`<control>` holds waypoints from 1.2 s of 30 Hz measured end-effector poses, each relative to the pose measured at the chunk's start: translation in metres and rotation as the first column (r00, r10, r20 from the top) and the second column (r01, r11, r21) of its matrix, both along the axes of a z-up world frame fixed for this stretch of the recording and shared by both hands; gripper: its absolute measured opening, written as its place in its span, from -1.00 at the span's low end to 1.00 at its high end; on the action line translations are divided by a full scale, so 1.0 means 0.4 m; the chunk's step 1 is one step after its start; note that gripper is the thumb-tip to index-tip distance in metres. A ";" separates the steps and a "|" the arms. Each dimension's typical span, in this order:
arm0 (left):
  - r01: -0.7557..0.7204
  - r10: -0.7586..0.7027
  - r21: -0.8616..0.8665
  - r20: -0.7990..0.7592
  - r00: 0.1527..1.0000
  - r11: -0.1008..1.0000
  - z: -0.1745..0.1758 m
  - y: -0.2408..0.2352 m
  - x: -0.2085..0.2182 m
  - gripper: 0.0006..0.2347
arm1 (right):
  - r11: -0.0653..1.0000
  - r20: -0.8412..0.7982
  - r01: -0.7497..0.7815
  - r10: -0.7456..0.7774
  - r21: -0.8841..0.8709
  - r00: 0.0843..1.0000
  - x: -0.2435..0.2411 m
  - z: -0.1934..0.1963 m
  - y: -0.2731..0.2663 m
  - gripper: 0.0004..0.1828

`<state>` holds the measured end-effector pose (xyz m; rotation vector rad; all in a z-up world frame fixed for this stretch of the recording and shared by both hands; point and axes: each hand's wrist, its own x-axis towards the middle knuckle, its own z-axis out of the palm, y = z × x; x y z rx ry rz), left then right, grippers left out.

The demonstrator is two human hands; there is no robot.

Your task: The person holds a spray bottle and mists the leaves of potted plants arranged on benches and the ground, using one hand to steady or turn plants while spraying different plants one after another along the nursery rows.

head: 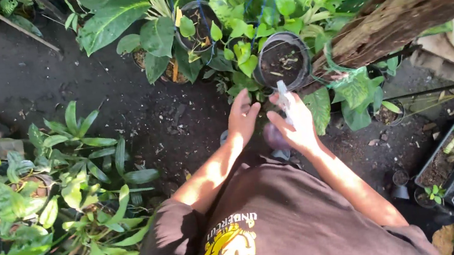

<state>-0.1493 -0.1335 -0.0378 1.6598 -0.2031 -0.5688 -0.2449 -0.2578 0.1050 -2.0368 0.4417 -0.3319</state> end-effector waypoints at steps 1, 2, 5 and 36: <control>0.007 -0.007 0.002 -0.006 1.000 1.000 0.024 0.021 0.019 -0.46 | 1.000 -0.006 0.007 -0.007 0.002 1.000 0.022 -0.001 0.010 -0.54; 0.083 -0.125 -0.110 -0.461 0.878 0.990 0.047 0.041 0.037 -0.49 | 1.000 0.076 -0.012 0.012 0.008 0.997 0.042 -0.003 0.019 -0.53; 0.018 -0.345 -0.382 -0.810 0.475 0.924 0.171 0.100 0.076 -0.44 | 0.996 0.179 -0.057 0.044 0.063 0.983 0.111 -0.012 0.060 -0.46; -0.237 -0.310 -0.440 -0.844 0.437 0.866 0.080 0.257 0.158 -0.43 | 0.961 0.120 -0.276 0.275 -0.006 0.954 0.274 -0.012 0.209 -0.22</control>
